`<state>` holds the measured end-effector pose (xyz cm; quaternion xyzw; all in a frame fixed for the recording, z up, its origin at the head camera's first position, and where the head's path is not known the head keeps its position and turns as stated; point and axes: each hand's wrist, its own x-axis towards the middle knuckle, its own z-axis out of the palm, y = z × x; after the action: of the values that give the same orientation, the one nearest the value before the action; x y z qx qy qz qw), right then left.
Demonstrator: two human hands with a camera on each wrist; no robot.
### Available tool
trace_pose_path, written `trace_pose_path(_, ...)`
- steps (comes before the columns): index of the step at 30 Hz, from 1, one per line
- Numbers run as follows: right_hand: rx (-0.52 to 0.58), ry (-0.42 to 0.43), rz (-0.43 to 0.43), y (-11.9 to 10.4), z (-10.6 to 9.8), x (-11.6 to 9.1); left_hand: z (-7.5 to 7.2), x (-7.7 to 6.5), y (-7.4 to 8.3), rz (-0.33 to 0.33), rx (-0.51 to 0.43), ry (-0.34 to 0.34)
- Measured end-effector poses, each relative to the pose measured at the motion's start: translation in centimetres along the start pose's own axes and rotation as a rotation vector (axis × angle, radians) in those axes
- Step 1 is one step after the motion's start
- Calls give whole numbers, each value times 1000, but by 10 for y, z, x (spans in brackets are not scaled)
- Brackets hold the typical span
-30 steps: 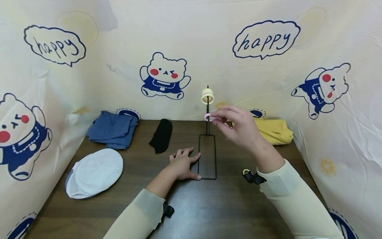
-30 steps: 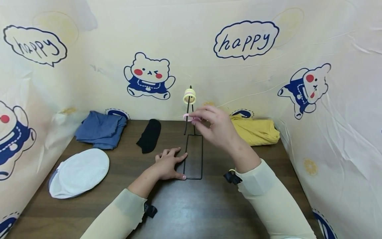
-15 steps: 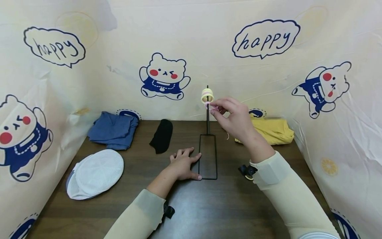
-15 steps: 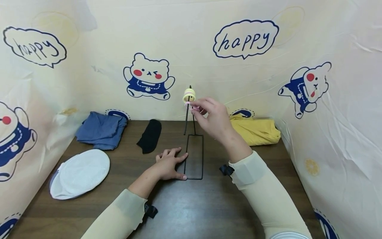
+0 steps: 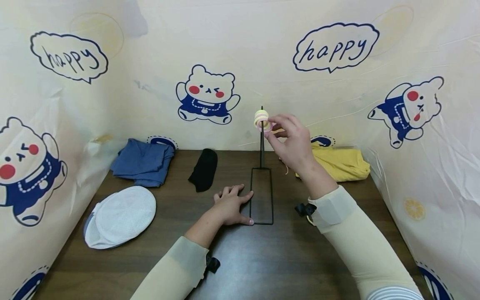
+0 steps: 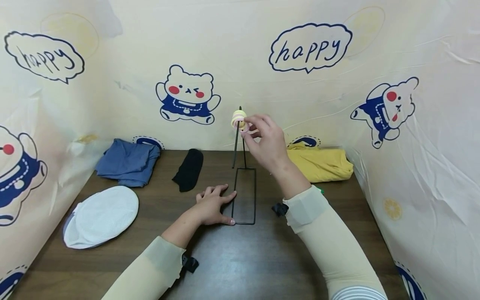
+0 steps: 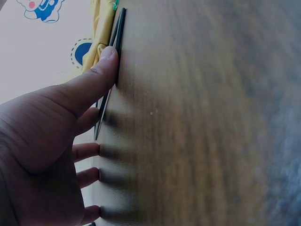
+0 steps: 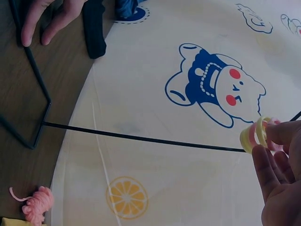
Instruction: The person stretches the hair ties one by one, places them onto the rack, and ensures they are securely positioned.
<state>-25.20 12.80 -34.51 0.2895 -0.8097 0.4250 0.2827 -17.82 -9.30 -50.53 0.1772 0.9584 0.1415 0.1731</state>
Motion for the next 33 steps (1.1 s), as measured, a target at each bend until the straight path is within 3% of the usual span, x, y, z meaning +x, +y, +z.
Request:
trace_pose_path(12,8,21,-85,4,-16,-32,4,1,-3,-1,15,5)
trace_pose_path(33,21,-40,-70,18,-28,-71,0,2,-1,4,14,0)
